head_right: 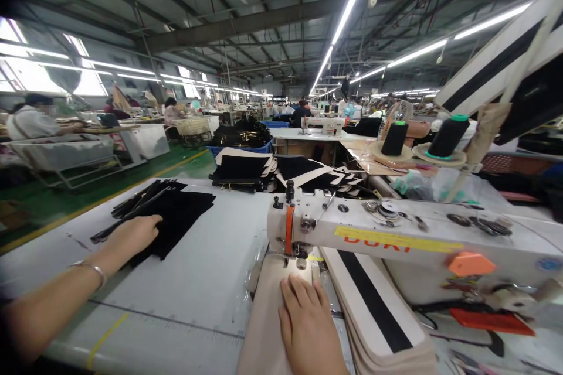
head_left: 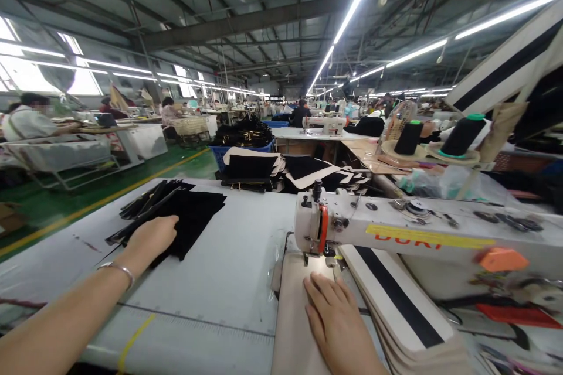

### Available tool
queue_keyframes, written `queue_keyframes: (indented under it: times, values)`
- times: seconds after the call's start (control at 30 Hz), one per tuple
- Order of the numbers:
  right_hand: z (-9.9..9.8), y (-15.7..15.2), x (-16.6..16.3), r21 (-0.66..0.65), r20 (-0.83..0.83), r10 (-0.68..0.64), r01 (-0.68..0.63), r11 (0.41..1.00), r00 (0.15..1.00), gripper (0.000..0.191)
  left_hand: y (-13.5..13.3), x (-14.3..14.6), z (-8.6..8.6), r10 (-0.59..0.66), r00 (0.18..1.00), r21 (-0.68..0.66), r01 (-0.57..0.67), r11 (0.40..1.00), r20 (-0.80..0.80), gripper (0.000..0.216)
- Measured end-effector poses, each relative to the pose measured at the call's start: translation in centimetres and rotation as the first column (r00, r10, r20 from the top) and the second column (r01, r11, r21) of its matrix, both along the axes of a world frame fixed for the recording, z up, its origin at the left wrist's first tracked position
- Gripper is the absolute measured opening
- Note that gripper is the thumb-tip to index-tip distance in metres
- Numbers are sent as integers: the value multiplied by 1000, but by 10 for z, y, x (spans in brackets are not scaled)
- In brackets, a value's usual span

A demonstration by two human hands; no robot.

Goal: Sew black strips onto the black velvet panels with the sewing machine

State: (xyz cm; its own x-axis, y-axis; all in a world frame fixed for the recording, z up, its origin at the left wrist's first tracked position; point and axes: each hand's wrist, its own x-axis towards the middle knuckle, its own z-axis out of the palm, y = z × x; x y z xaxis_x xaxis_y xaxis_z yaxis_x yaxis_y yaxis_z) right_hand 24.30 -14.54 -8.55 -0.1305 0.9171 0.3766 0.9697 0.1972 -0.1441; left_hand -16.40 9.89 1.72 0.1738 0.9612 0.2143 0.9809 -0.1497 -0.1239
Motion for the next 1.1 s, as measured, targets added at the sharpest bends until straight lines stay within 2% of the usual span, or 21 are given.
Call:
queue_keyframes:
  times: [0.07,0.13,0.2,0.23,0.27,0.3,0.33,0.37,0.4,0.43,0.47,0.5,0.53,0.57,0.67,0.77,0.83,0.9,0.97,1.03,1.1]
  values:
    - [0,0,-1,-2,-19,-3,3,1000,1000,48,-7,4,22,-3,1000,90,5,996,-16,42]
    - [2,0,-2,-9,-65,-21,21,1000,998,49,-27,19,38,-36,999,141,38,989,-16,43]
    - [7,0,-3,-25,-120,-31,28,999,992,47,-58,46,39,-141,989,60,138,989,53,40]
    - [11,1,-3,-37,-142,-27,22,999,989,45,-75,63,34,-225,964,-52,235,971,145,37]
    - [15,2,-3,-49,-159,-21,14,999,987,42,-90,80,27,-295,916,-202,354,913,272,34]
    - [18,2,-2,-60,-170,-13,3,998,985,40,-103,96,17,-314,854,-365,472,803,414,35]
    - [21,3,-2,-65,-180,-9,-2,998,984,38,-111,109,5,-279,795,-482,563,672,539,43]
    - [24,3,-2,-66,-188,-8,-5,998,982,37,-114,120,-6,-223,747,-515,611,601,626,53]
    - [25,3,-1,-64,-193,-6,-7,998,981,36,-112,128,-18,-208,728,-495,619,610,654,60]
    - [26,3,-1,-60,-196,-4,-8,998,981,37,-105,133,-29,-229,737,-428,583,690,636,61]
    - [26,3,0,-54,-198,-3,-8,998,980,38,-96,136,-39,-264,771,-321,514,796,579,59]
    - [25,2,0,-51,-197,-4,-6,999,980,39,-86,137,-47,-291,817,-204,437,876,498,56]
    - [24,2,0,-49,-196,-6,-3,999,981,40,-76,137,-55,-292,858,-111,369,923,422,57]
    - [23,2,0,-47,-194,-9,0,999,981,40,-68,136,-61,-272,889,-64,316,947,369,61]
    - [21,1,0,-42,-187,-16,8,999,982,42,-58,131,-74,-182,948,-49,202,978,259,68]
    - [19,1,0,-37,-177,-26,20,999,984,42,-65,125,-82,-128,977,-56,139,989,170,65]
    - [19,2,0,-28,-176,-30,25,999,984,42,-71,118,-80,-112,968,-126,143,982,226,59]
    - [18,2,0,-20,-178,-28,24,1000,984,42,-78,113,-67,-142,931,-137,197,971,337,52]
    - [17,3,1,-17,-179,-21,18,1000,984,42,-84,115,-46,-228,864,-94,299,949,449,44]
    - [16,3,1,-22,-176,-16,12,1000,984,41,-91,131,-22,-316,773,-121,448,886,550,38]
    - [17,3,1,-31,-171,-17,12,999,985,40,-98,159,-7,-380,667,-209,628,749,642,34]
